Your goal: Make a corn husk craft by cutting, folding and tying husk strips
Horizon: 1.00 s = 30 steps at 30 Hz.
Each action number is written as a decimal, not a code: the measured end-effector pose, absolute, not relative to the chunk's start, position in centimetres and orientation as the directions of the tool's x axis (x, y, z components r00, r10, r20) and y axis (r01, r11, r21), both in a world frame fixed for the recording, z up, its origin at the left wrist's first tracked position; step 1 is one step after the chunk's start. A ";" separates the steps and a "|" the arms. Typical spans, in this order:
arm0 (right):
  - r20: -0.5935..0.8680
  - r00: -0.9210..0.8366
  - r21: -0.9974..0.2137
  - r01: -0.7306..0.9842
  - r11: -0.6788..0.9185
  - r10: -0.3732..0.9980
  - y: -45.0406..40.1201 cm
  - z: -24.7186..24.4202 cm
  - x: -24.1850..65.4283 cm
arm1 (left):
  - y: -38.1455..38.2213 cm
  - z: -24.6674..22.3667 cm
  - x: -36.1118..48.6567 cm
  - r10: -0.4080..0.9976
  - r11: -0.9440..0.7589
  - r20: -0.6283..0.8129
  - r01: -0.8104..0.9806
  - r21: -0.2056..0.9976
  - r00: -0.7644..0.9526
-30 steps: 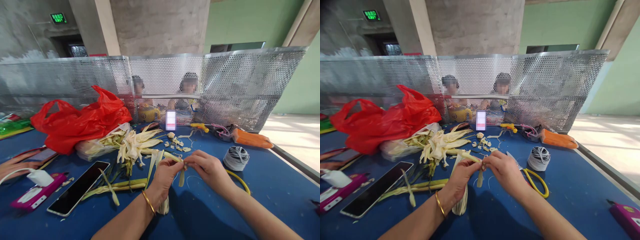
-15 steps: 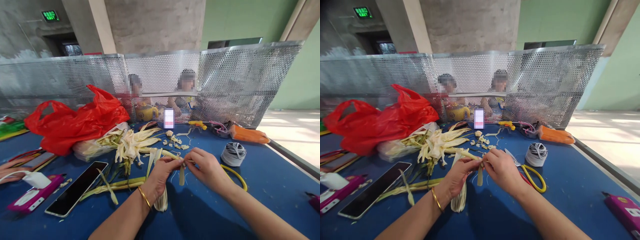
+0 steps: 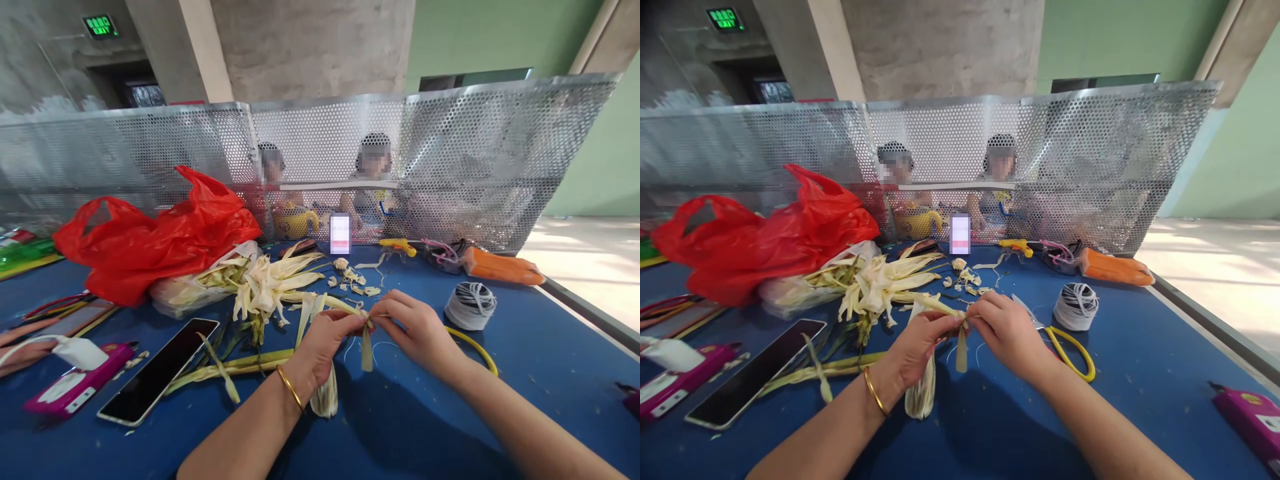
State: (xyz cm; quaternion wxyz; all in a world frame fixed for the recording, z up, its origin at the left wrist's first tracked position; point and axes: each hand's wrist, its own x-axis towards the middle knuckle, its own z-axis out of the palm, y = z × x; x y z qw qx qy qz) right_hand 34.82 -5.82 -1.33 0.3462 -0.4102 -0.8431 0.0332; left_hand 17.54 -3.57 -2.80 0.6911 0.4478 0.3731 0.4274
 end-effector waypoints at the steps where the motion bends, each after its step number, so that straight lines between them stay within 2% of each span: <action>1: 0.542 -0.439 -0.369 0.642 0.672 0.716 -5.7 -1.2 34.9 | -3.5 -2.9 17.5 0.924 0.239 -0.138 -0.256 0.937 0.356; 4: 0.519 -0.468 -0.403 0.603 0.688 0.715 -5.5 -1.1 35.3 | -3.4 -3.3 17.5 0.921 0.248 -0.149 -0.249 0.936 0.361; 12: 0.522 -0.456 -0.362 0.647 0.671 0.721 -5.5 -1.0 35.2 | -3.3 -3.3 17.3 0.909 0.263 -0.165 -0.221 0.939 0.383; 21: 0.507 -0.454 -0.422 0.611 0.670 0.733 -5.8 -0.6 35.1 | -3.3 -3.6 17.4 0.905 0.257 -0.160 -0.206 0.944 0.395; 30: 0.403 -0.407 -0.624 0.532 0.572 0.820 -5.7 -0.1 35.4 | -3.3 -3.4 17.2 0.898 0.218 -0.139 -0.149 0.964 0.417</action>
